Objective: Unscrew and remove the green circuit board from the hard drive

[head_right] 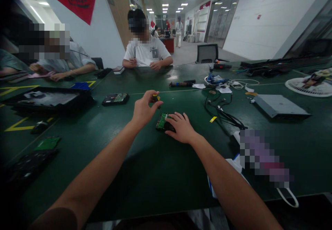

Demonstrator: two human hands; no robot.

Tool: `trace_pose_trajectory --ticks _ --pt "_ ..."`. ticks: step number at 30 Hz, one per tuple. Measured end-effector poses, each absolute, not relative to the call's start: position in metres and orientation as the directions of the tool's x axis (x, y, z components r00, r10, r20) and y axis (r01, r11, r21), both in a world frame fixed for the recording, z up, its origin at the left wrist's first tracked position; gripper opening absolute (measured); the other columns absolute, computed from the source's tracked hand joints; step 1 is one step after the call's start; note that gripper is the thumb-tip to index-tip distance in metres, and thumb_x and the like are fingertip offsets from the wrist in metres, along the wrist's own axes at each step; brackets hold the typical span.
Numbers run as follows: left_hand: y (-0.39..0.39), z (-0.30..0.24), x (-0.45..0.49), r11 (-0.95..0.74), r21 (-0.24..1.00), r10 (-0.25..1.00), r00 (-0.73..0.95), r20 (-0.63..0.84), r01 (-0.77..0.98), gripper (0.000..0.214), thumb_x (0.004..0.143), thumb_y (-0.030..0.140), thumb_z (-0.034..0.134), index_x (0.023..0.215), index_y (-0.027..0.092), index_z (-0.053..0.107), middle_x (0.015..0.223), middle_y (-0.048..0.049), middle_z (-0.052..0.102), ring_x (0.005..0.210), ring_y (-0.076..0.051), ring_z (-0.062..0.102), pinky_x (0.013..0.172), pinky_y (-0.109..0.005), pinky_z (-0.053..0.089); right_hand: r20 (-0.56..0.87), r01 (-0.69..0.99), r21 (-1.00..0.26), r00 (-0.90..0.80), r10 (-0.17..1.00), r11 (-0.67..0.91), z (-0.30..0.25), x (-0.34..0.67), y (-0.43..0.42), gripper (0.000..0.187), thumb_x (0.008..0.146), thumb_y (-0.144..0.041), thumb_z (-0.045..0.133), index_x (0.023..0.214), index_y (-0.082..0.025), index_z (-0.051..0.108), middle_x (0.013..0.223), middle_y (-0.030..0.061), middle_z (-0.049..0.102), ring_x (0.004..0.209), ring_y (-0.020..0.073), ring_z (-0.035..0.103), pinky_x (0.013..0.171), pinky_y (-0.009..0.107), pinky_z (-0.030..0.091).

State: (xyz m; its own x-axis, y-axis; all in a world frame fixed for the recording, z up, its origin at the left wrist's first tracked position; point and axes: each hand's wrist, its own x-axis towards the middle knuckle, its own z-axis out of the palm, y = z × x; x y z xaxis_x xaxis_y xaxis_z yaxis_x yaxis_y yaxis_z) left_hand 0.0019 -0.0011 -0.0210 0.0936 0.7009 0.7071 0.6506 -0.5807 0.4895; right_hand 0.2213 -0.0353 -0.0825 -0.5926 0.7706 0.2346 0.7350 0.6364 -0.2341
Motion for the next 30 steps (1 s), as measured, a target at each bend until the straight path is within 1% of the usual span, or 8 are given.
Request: trace_pose_trajectory --ticks 4,10,15,18,21,24,27,30 --pt "-0.0018 -0.0192 0.0021 -0.616 0.423 0.657 0.137 0.741 0.665 0.035 0.091 0.019 0.071 0.125 0.026 0.061 0.119 -0.0066 0.068 0.104 -0.021 0.068 0.091 -0.037 0.056 0.233 0.736 -0.237 -0.59 0.773 0.634 -0.0822 0.2212 -0.0355 0.062 0.093 -0.054 0.061 0.149 -0.031 0.051 0.16 0.0079 0.044 0.151 0.0381 0.03 0.121 0.067 0.018" --pt "-0.0008 -0.0205 0.0007 -0.572 0.451 0.698 0.119 0.706 0.685 0.035 0.096 0.015 0.061 0.129 0.026 0.059 0.123 -0.009 0.066 0.102 -0.022 0.068 0.091 -0.04 0.056 0.228 0.733 -0.24 -0.594 0.771 0.636 -0.081 0.2214 -0.0355 0.062 0.094 -0.055 0.06 0.149 -0.031 0.05 0.16 0.0086 0.043 0.151 0.0378 0.03 0.121 0.067 0.018" --pt "0.0027 -0.0252 -0.0002 -0.536 0.521 0.737 0.067 0.672 0.664 0.042 0.091 0.027 0.073 0.126 0.023 0.051 0.114 -0.0097 0.072 0.095 -0.023 0.072 0.087 -0.041 0.058 0.223 0.732 -0.242 -0.596 0.771 0.636 -0.0802 0.222 -0.0354 0.062 0.093 -0.055 0.06 0.149 -0.031 0.051 0.16 0.0087 0.043 0.151 0.0385 0.03 0.121 0.068 0.018" --pt "0.0037 -0.0271 0.0004 -0.524 0.557 0.739 0.02 0.673 0.644 0.044 0.088 0.032 0.077 0.121 0.023 0.049 0.114 -0.0096 0.073 0.095 -0.023 0.073 0.086 -0.04 0.058 0.227 0.733 -0.242 -0.594 0.772 0.635 -0.0803 0.2221 -0.0356 0.062 0.093 -0.055 0.06 0.15 -0.032 0.05 0.16 0.0087 0.043 0.151 0.0386 0.03 0.12 0.068 0.017" --pt "0.0034 -0.0272 0.0011 -0.531 0.572 0.731 -0.004 0.683 0.625 0.042 0.088 0.03 0.077 0.118 0.024 0.049 0.115 -0.0091 0.072 0.094 -0.022 0.073 0.084 -0.037 0.059 0.226 0.734 -0.243 -0.593 0.773 0.634 -0.0804 0.2219 -0.0356 0.062 0.093 -0.055 0.06 0.15 -0.032 0.05 0.159 0.0085 0.044 0.151 0.0384 0.03 0.12 0.069 0.017" --pt "0.0021 -0.0259 0.0014 -0.529 0.578 0.744 0.012 0.669 0.622 0.036 0.093 0.025 0.071 0.121 0.024 0.049 0.111 -0.0078 0.073 0.091 -0.02 0.073 0.083 -0.036 0.058 0.225 0.733 -0.242 -0.594 0.772 0.635 -0.0806 0.2218 -0.0356 0.061 0.094 -0.055 0.06 0.149 -0.031 0.05 0.159 0.0087 0.044 0.151 0.0384 0.03 0.12 0.068 0.017" --pt "0.0003 -0.0237 0.0018 -0.536 0.541 0.741 0.055 0.669 0.648 0.033 0.096 0.021 0.065 0.125 0.024 0.052 0.111 -0.0071 0.071 0.089 -0.02 0.071 0.085 -0.038 0.057 0.231 0.734 -0.242 -0.592 0.772 0.635 -0.0813 0.2215 -0.0358 0.061 0.093 -0.055 0.061 0.149 -0.031 0.051 0.16 0.0087 0.043 0.151 0.0386 0.03 0.12 0.068 0.018" --pt "-0.0014 -0.0211 0.002 -0.567 0.472 0.697 0.087 0.712 0.675 0.031 0.096 0.018 0.063 0.126 0.025 0.058 0.121 -0.0085 0.064 0.099 -0.02 0.067 0.09 -0.038 0.056 0.238 0.734 -0.239 -0.591 0.771 0.636 -0.0819 0.2214 -0.036 0.061 0.093 -0.054 0.062 0.149 -0.032 0.051 0.16 0.0083 0.043 0.151 0.0383 0.03 0.12 0.068 0.018"
